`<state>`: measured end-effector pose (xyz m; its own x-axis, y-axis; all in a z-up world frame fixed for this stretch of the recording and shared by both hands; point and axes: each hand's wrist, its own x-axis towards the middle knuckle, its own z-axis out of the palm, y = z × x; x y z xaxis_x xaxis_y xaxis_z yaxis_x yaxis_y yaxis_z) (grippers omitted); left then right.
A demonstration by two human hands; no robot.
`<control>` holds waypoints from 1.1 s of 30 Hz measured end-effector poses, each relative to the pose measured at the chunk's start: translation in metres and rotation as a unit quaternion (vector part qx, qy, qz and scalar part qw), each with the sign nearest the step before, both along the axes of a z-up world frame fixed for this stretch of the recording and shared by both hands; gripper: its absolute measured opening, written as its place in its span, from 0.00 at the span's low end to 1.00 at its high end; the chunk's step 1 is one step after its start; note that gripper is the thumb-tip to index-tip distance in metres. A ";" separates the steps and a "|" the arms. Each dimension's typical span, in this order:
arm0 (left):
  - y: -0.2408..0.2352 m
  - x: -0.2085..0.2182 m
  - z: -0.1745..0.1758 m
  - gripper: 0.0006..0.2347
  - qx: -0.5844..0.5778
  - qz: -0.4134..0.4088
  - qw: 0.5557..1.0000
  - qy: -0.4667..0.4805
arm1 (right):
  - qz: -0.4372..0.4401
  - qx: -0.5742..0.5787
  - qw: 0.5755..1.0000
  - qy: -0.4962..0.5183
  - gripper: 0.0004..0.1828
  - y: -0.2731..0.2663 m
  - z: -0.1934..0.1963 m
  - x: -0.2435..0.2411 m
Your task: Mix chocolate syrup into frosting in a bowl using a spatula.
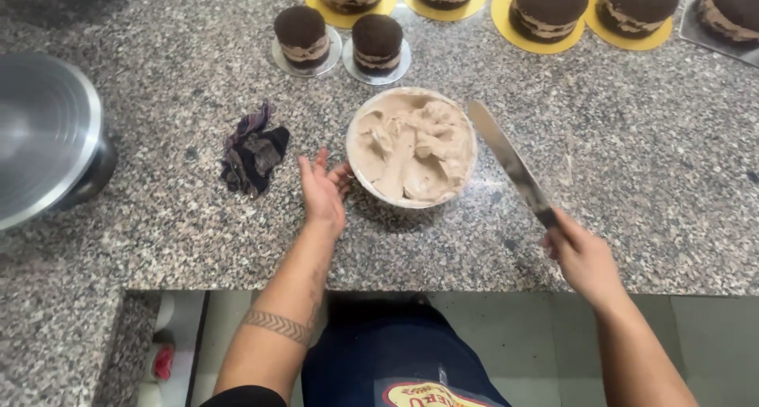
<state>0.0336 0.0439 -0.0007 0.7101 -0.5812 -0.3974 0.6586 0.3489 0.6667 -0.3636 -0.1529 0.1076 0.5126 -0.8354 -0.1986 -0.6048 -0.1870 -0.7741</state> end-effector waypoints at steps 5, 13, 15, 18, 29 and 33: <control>0.014 -0.025 -0.001 0.39 0.009 -0.057 0.998 -0.038 | 0.093 -0.093 0.985 0.109 0.27 0.011 -0.018 -0.006; 0.011 -0.045 0.006 0.41 -0.021 -0.113 0.990 -0.086 | 0.085 0.255 0.961 0.058 0.27 0.088 0.015 0.035; 0.021 -0.042 0.011 0.41 -0.013 -0.117 0.989 -0.094 | 0.066 0.387 0.920 0.001 0.26 0.082 0.030 0.049; 0.043 -0.031 0.018 0.41 0.008 -0.111 0.991 -0.076 | 0.024 0.340 0.934 -0.110 0.28 0.058 0.059 0.042; 0.076 0.011 0.009 0.36 0.087 -0.088 0.943 -0.308 | 0.283 -0.367 0.736 0.493 0.21 -0.015 0.135 0.035; 0.090 0.060 0.038 0.32 0.312 -0.104 0.763 -0.557 | 0.286 -0.368 0.686 0.559 0.23 0.021 0.157 0.108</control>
